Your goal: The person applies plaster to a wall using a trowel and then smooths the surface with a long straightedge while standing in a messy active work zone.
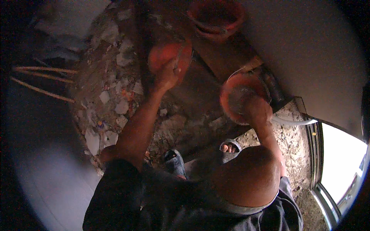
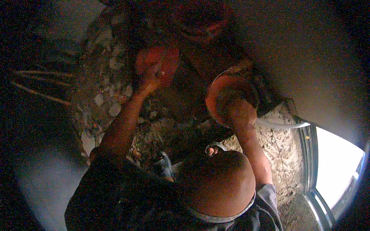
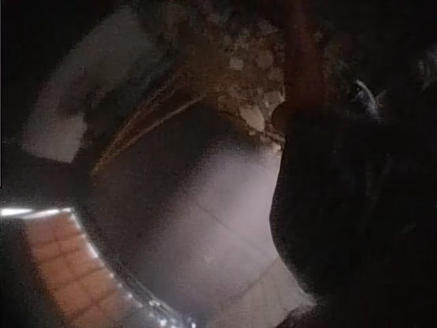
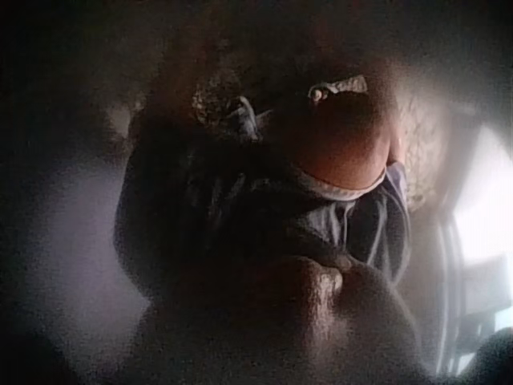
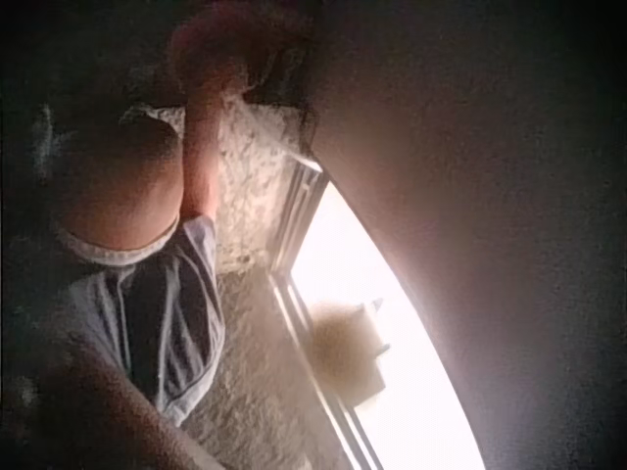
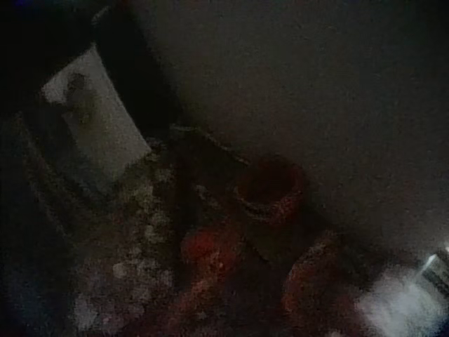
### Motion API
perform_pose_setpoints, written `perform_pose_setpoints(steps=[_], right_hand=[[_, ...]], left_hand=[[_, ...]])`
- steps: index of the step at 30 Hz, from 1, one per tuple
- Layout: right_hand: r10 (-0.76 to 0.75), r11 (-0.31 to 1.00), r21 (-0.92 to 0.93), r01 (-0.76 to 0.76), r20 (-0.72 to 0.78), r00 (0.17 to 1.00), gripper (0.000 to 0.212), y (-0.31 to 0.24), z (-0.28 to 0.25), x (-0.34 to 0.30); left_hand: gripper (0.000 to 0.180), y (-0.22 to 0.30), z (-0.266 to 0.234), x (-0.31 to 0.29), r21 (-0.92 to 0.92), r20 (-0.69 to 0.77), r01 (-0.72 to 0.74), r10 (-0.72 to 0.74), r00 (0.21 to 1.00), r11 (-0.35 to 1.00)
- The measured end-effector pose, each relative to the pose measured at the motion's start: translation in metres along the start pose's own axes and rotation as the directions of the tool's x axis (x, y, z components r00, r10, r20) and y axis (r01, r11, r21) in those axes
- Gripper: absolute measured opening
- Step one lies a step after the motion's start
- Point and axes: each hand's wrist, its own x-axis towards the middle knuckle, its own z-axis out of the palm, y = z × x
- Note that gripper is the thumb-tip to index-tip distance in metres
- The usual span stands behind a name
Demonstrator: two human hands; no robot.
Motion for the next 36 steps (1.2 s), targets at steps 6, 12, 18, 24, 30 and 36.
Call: perform_pose_setpoints(steps=[6,12,18,24,30,36], right_hand=[[-0.186,0.979,0.035,0.198,-0.22,0.958,0.036,0.004,0.0,-0.016],[-0.13,0.975,0.129,0.179,-0.32,0.939,0.046,-0.027,-0.065,-0.013],[-0.137,0.969,0.133,0.206,-0.404,0.905,0.035,0.007,-0.062,0.014],[-0.093,0.972,0.155,0.175,-0.428,0.899,0.023,0.011,-0.063,0.047],[-0.102,0.97,0.163,0.178,-0.389,0.915,0.023,-0.005,-0.075,0.039],[-0.083,0.979,0.159,0.127,-0.258,0.963,0.026,0.021,-0.033,0.046]], left_hand=[[0.046,0.025,0.048,-0.037,0.12,-0.021,-0.09,0.093,0.995,0.989],[0.036,0.013,0.05,0.005,0.024,-0.244,0.044,-0.037,0.969,0.999],[0.031,0.1,0.02,0.04,0.345,-0.27,0.128,-0.032,0.962,0.93],[0.018,0.161,0.013,0.058,-0.243,-0.132,0.405,-0.444,0.886,0.881],[0.032,0.016,-0.028,0.095,0.174,0.065,0.126,-0.139,0.988,0.977],[0.044,0.049,-0.025,0.068,-0.011,0.126,-0.076,0.076,0.989,0.997]])
